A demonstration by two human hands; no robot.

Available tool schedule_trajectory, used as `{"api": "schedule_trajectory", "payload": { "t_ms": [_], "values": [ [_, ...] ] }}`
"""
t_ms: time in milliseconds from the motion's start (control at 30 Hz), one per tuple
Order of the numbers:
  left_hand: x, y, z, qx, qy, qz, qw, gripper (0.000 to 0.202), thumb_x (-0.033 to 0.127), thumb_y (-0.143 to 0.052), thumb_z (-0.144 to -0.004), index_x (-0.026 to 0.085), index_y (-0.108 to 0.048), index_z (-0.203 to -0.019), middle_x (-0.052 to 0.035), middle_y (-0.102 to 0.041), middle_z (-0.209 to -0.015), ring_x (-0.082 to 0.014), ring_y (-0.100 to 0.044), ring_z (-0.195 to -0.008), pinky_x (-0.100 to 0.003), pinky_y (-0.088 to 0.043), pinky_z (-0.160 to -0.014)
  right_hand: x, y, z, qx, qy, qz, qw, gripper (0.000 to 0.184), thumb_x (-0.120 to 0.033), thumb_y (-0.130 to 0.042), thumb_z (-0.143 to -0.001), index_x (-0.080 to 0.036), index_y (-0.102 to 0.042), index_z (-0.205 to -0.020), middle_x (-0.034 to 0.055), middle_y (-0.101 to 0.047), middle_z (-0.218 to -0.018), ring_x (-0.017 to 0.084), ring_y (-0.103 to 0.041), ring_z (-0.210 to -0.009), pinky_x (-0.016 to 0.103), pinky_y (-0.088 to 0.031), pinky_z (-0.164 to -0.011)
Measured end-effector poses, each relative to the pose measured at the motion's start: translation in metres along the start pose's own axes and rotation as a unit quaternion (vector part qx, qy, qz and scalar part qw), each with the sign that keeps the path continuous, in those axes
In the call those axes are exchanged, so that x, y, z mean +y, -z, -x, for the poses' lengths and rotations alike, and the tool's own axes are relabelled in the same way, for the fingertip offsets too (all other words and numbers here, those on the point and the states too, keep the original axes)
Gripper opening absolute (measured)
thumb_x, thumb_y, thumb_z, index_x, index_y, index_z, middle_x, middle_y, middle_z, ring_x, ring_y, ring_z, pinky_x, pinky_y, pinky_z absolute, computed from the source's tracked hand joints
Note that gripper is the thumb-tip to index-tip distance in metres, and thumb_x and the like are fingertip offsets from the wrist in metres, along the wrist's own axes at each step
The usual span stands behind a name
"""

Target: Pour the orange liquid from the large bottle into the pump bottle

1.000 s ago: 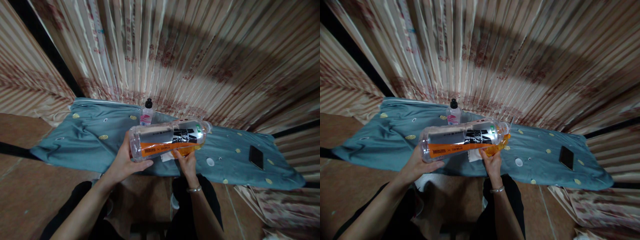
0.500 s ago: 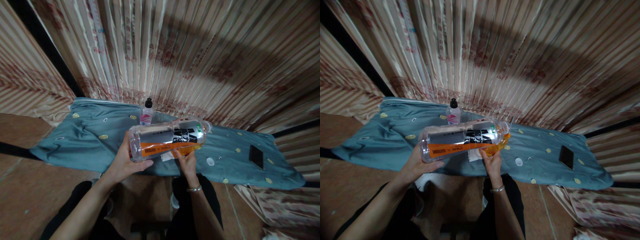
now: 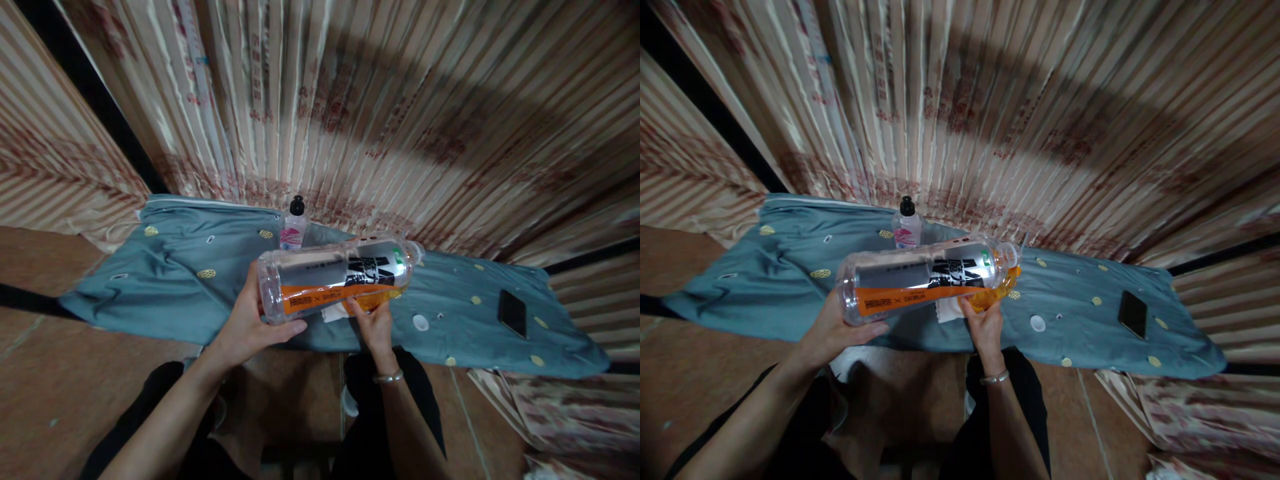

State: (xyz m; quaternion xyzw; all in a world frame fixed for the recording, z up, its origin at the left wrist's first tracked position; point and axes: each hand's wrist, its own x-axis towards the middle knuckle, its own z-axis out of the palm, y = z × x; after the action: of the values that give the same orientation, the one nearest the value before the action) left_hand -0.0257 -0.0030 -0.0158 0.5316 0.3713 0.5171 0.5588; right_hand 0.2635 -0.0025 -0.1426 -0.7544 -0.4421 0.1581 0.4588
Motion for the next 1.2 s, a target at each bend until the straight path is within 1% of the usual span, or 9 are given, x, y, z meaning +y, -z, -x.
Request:
{"api": "schedule_trajectory", "payload": {
  "t_ms": [133, 300, 433, 533, 633, 767, 867, 1000, 1200],
  "values": [
    [-0.0023, 0.0008, 0.0001, 0.0, -0.004, 0.004, 1.0, 0.092, 0.04, -0.107, -0.063, 0.023, -0.065, -0.143, -0.0129, -0.072, -0.143, -0.0456, -0.064, -0.145, -0.065, -0.049, -0.128, 0.003, 0.0001, -0.0007, -0.001, -0.001, 0.003, 1.0, 0.082, -0.083, -0.078, -0.069, -0.018, -0.067, -0.119, 0.0218, -0.084, -0.108, 0.042, -0.081, -0.106, 0.055, -0.065, -0.092],
    [-0.0008, 0.0005, -0.0002, -0.013, 0.005, -0.003, 1.0, 0.092, 0.044, -0.105, -0.066, 0.023, -0.062, -0.145, -0.0137, -0.068, -0.15, -0.0461, -0.062, -0.149, -0.068, -0.045, -0.131, 0.0012, 0.0015, -0.0003, -0.007, -0.011, 0.008, 1.0, 0.08, -0.081, -0.078, -0.069, -0.018, -0.066, -0.118, 0.0219, -0.083, -0.111, 0.043, -0.079, -0.109, 0.059, -0.063, -0.096],
    [0.0007, -0.0001, -0.0002, -0.016, 0.003, -0.004, 1.0, 0.091, 0.042, -0.105, -0.066, 0.023, -0.063, -0.144, -0.0141, -0.069, -0.149, -0.046, -0.063, -0.147, -0.067, -0.047, -0.13, -0.0027, 0.002, 0.0004, -0.009, -0.015, -0.012, 1.0, 0.081, -0.08, -0.079, -0.069, -0.018, -0.065, -0.119, 0.0236, -0.082, -0.117, 0.044, -0.08, -0.113, 0.059, -0.062, -0.099],
    [0.0002, 0.0001, 0.0001, -0.01, 0.002, 0.0, 1.0, 0.089, 0.041, -0.106, -0.065, 0.023, -0.064, -0.142, -0.0135, -0.071, -0.146, -0.0458, -0.065, -0.145, -0.066, -0.05, -0.128, -0.0027, 0.0018, 0.0004, -0.007, -0.019, -0.009, 1.0, 0.077, -0.079, -0.08, -0.068, -0.021, -0.064, -0.116, 0.0208, -0.083, -0.112, 0.044, -0.08, -0.111, 0.06, -0.063, -0.098],
    [-0.0007, 0.0008, 0.0002, -0.011, 0.003, 0.0, 1.0, 0.089, 0.041, -0.105, -0.066, 0.025, -0.064, -0.142, -0.0124, -0.072, -0.146, -0.0454, -0.065, -0.146, -0.067, -0.049, -0.128, -0.0004, 0.0013, 0.0001, -0.002, -0.019, 0.005, 1.0, 0.075, -0.079, -0.079, -0.068, -0.023, -0.063, -0.115, 0.0187, -0.083, -0.109, 0.043, -0.08, -0.108, 0.061, -0.063, -0.096],
    [-0.0013, 0.001, 0.0001, -0.01, 0.006, 0.005, 1.0, 0.091, 0.04, -0.105, -0.065, 0.022, -0.063, -0.144, -0.0139, -0.071, -0.146, -0.0458, -0.064, -0.145, -0.066, -0.049, -0.128, 0.0006, 0.0005, -0.0003, 0.0, -0.024, 0.011, 1.0, 0.078, -0.08, -0.079, -0.067, -0.02, -0.064, -0.115, 0.0224, -0.083, -0.112, 0.045, -0.08, -0.112, 0.061, -0.063, -0.098],
    [-0.0011, 0.0004, -0.0002, -0.001, 0.005, 0.001, 1.0, 0.094, 0.039, -0.106, -0.063, 0.022, -0.064, -0.144, -0.0136, -0.071, -0.146, -0.0459, -0.064, -0.146, -0.064, -0.049, -0.129, -0.0013, 0.0005, -0.0001, -0.004, -0.02, 0.002, 1.0, 0.08, -0.08, -0.079, -0.068, -0.019, -0.065, -0.116, 0.0227, -0.083, -0.111, 0.045, -0.08, -0.111, 0.059, -0.063, -0.097],
    [0.0002, -0.0004, -0.0008, 0.004, 0.006, -0.015, 1.0, 0.097, 0.04, -0.106, -0.061, 0.022, -0.062, -0.146, -0.0141, -0.07, -0.148, -0.0463, -0.063, -0.147, -0.065, -0.048, -0.13, -0.0028, 0.001, 0.0002, -0.002, -0.018, -0.003, 1.0, 0.08, -0.081, -0.079, -0.067, -0.018, -0.065, -0.116, 0.0234, -0.084, -0.11, 0.045, -0.081, -0.11, 0.056, -0.064, -0.095],
    [0.0033, -0.0011, -0.0006, -0.001, 0.014, -0.021, 1.0, 0.095, 0.04, -0.104, -0.062, 0.021, -0.061, -0.145, -0.0152, -0.069, -0.149, -0.0463, -0.064, -0.146, -0.066, -0.048, -0.129, -0.0016, 0.0009, 0.0007, -0.008, -0.013, -0.002, 1.0, 0.08, -0.079, -0.079, -0.07, -0.018, -0.065, -0.12, 0.0239, -0.083, -0.115, 0.046, -0.08, -0.113, 0.061, -0.064, -0.098]
  ]
}}
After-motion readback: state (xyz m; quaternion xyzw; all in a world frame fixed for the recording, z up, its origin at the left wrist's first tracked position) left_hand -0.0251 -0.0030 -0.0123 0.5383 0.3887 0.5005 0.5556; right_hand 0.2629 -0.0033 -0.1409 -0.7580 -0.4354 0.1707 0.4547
